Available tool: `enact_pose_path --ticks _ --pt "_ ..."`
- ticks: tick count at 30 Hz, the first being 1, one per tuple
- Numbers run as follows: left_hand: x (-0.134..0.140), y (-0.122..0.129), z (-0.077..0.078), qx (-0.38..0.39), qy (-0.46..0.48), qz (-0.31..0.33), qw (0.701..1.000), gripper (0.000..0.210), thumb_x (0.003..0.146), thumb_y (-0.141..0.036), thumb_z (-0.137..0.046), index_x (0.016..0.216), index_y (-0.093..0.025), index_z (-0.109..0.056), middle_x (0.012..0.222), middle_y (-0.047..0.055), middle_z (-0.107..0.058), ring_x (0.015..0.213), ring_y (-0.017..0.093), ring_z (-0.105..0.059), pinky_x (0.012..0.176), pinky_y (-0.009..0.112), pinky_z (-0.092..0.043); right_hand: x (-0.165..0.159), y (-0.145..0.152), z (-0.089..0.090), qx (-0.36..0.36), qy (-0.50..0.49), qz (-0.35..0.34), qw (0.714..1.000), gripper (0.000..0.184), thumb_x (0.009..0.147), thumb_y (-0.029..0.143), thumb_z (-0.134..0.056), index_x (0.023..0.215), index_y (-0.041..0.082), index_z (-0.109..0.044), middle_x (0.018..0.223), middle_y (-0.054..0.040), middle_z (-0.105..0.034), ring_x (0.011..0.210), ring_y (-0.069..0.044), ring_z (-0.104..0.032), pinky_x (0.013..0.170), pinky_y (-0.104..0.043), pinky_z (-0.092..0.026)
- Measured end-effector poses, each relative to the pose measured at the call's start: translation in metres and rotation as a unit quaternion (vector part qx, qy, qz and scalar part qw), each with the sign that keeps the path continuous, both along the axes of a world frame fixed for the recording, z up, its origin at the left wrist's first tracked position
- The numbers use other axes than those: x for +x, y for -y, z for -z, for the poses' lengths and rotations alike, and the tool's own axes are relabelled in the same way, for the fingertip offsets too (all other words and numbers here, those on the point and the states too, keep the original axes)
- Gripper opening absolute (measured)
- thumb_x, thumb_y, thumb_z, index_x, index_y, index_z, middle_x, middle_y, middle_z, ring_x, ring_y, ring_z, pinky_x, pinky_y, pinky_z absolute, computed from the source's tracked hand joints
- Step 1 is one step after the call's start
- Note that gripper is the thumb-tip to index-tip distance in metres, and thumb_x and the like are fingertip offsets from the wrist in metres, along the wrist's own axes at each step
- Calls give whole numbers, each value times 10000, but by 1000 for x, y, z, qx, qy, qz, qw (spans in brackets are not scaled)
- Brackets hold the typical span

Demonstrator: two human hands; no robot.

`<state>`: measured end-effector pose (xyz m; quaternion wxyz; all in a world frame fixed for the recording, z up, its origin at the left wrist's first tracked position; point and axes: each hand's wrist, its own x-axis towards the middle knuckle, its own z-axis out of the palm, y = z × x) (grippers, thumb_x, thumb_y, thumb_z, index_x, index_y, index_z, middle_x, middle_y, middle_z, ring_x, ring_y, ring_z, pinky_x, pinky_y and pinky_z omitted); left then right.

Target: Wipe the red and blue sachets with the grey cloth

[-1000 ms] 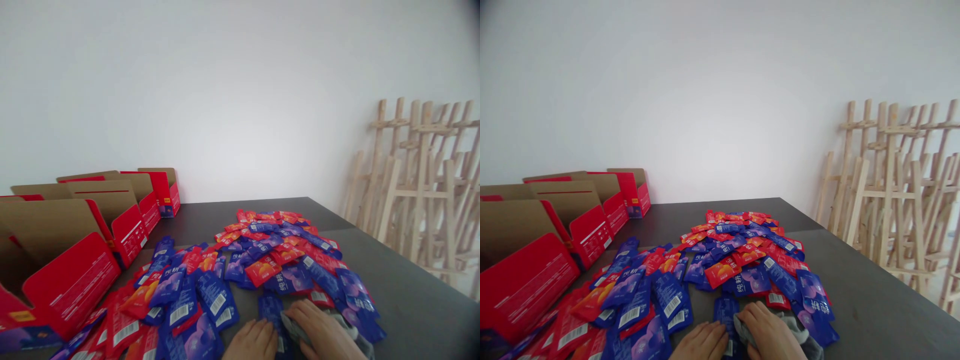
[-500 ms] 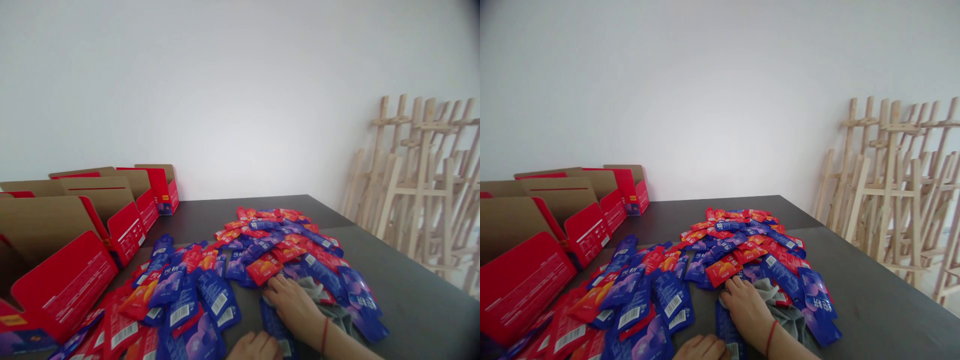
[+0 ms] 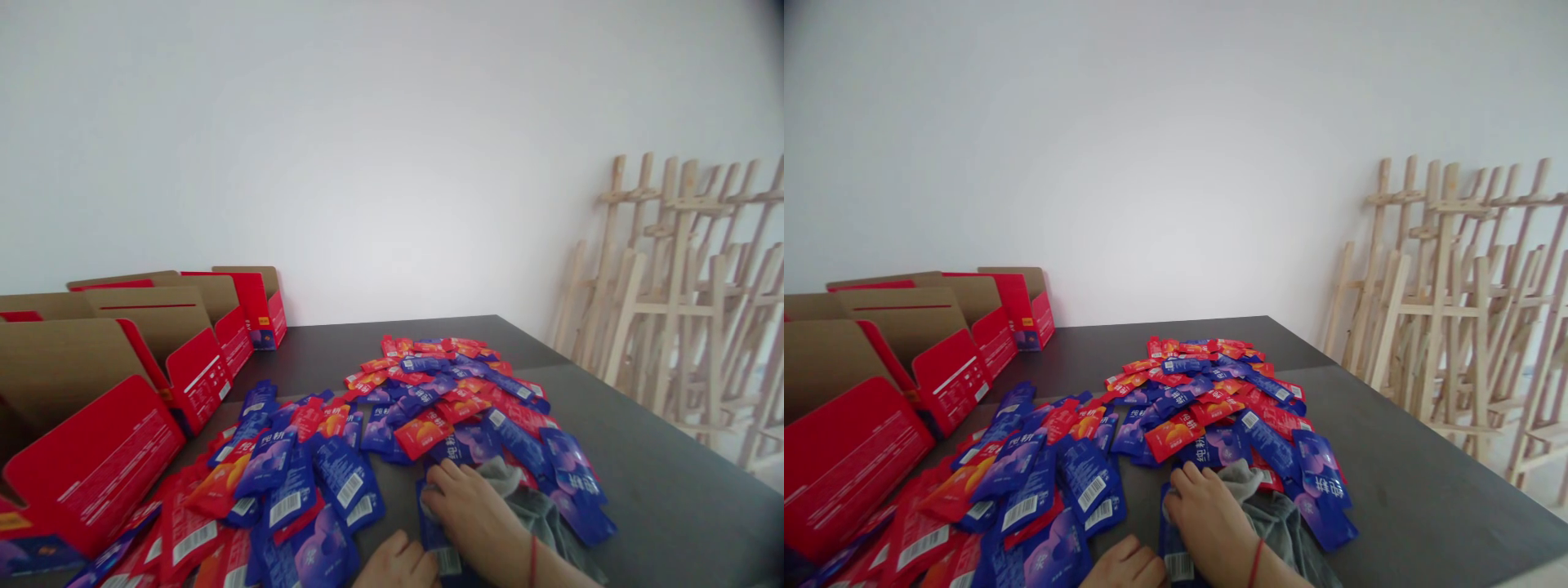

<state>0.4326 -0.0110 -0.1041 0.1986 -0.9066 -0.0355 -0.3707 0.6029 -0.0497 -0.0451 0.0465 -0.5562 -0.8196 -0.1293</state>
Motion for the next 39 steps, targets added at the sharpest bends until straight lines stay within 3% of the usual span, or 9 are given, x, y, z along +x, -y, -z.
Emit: enact_pose_path --ticks 5,10,14,17,21,25,31,35,39 --pt "-3 1 8 -37 -46 -22 998 374 1018 -216 -467 646 -191 -489 556 -39 -499 493 124 -437 501 294 -282 -19 -21 -3 9 69 -21 997 78 886 217 -659 844 154 -677 899 -74 -645 881 -248 -549 660 -374 -423" --pt "-8 -2 19 -97 -171 -81 977 290 984 -261 -552 706 -180 -537 621 -25 -542 542 127 -488 498 264 -322 -8 20 20 83 38 -116 989 189 845 308 -735 757 199 -609 807 7 -599 765 -202 -523 571 -359 -369" --pt "-9 -2 15 -102 -223 -59 968 253 941 -258 -639 712 -177 -566 619 -23 -581 551 133 -529 452 266 -293 11 46 21 83 -2 -124 989 111 853 289 -731 868 257 -626 886 44 -618 761 -178 -533 553 -338 -337" --pt "-10 1 6 -99 -247 -48 963 221 918 -284 -684 743 -172 -609 631 -14 -619 567 142 -567 430 271 -274 16 38 7 25 -22 -75 997 141 842 277 -731 950 274 -640 987 31 -639 847 -195 -563 631 -333 -386" --pt "-11 3 -6 -121 -267 -54 955 202 877 -312 -737 772 -171 -638 660 -6 -652 596 152 -601 440 261 -307 14 5 -14 -59 -21 57 996 233 835 133 -656 1050 220 -659 1066 -39 -645 985 -244 -569 765 -356 -436" --pt "-13 2 -10 -122 -269 -53 954 188 892 -329 -718 806 -177 -649 673 -9 -659 605 154 -612 448 258 -333 14 -7 -15 -77 -14 93 993 280 832 100 -606 1093 186 -662 1083 -79 -642 1038 -272 -559 806 -376 -452" --pt "-11 -4 0 -94 -241 -42 965 235 896 -353 -708 766 -179 -619 637 -25 -625 568 140 -590 427 262 -312 21 30 15 27 -27 -7 999 327 848 188 -678 1162 245 -613 1098 -13 -656 927 -220 -577 759 -343 -443" --pt "-11 -6 8 -83 -226 -37 970 252 931 -333 -663 748 -173 -597 629 -20 -605 573 137 -579 440 249 -320 25 53 32 110 -40 -106 987 177 936 314 -647 1110 304 -618 1063 46 -670 885 -167 -571 718 -308 -415" --pt "-13 -4 8 -91 -215 -40 972 243 912 -314 -678 732 -175 -589 613 -19 -593 573 145 -567 455 244 -337 27 58 30 82 -63 -137 985 147 971 336 -602 1114 359 -630 1084 71 -672 894 -151 -568 727 -295 -415"
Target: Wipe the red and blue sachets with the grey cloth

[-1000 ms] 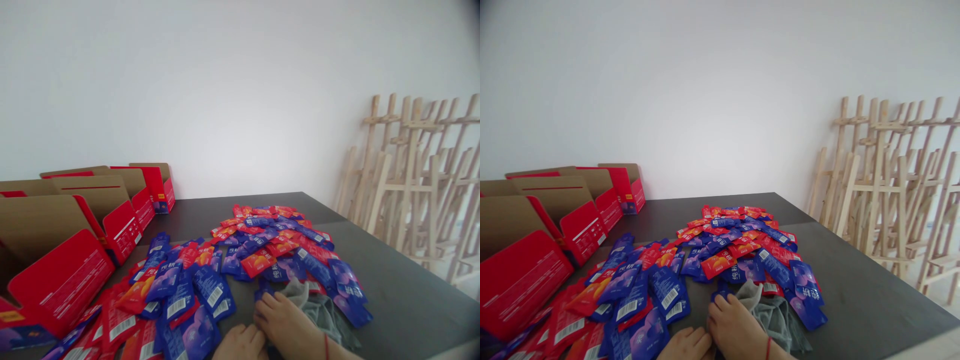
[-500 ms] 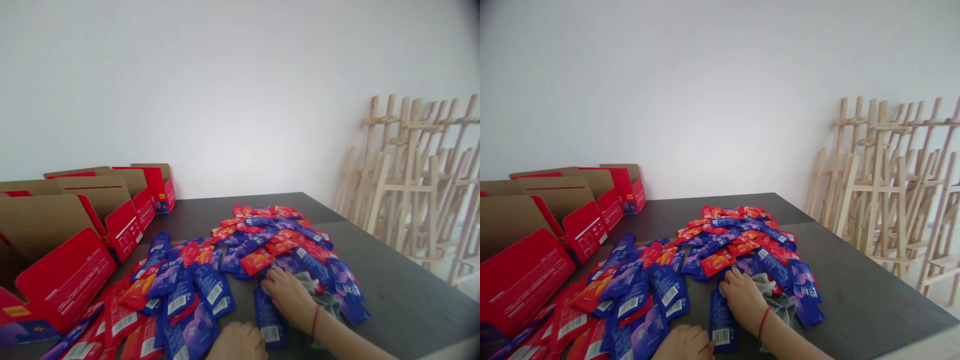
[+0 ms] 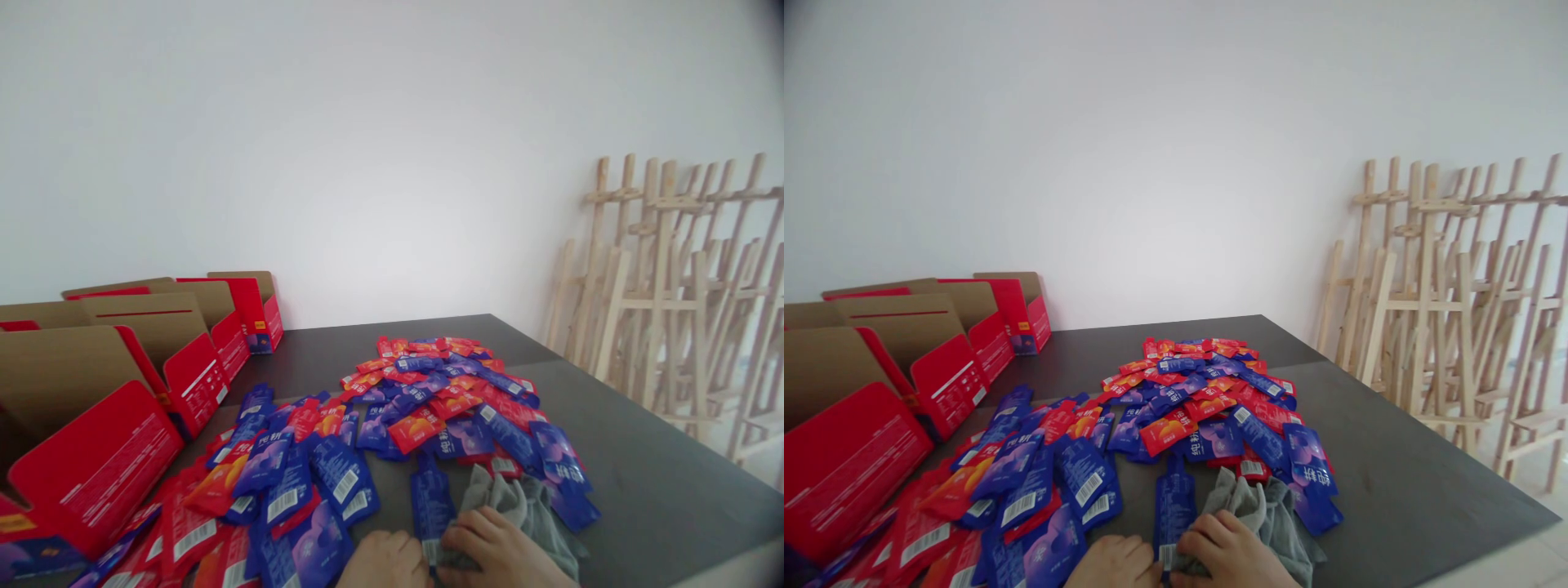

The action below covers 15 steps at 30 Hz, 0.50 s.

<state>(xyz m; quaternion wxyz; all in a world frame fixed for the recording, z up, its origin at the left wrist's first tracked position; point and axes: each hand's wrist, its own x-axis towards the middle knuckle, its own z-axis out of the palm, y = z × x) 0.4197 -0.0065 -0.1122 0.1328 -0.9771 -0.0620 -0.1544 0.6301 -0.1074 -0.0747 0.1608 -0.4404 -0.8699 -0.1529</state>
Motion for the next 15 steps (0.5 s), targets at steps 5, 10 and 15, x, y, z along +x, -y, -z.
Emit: enact_pose_path --ticks 5,10,15 --pt "0 2 -11 -21 -4 3 1000 198 882 -289 -707 753 -184 -601 668 -18 -607 622 149 -561 489 242 -374 -1 -21 -21 -124 -26 168 978 406 832 119 -610 1213 261 -620 1158 -40 -647 1016 -227 -559 845 -342 -454" --pt "2 3 -41 -122 -6 -45 992 116 830 -224 -701 881 -187 -604 953 15 -655 893 188 -592 723 271 -489 -8 -28 -28 -172 -33 231 957 462 767 52 -538 1190 202 -647 1134 -90 -646 1055 -279 -550 892 -409 -463" --pt "11 -6 -74 -168 -69 -4 983 405 846 -170 -634 1235 -207 -530 1272 47 -589 1162 207 -524 978 332 -429 9 -8 -21 -209 -71 165 961 513 679 49 -551 1119 281 -678 1142 -40 -648 1060 -270 -558 907 -402 -462"
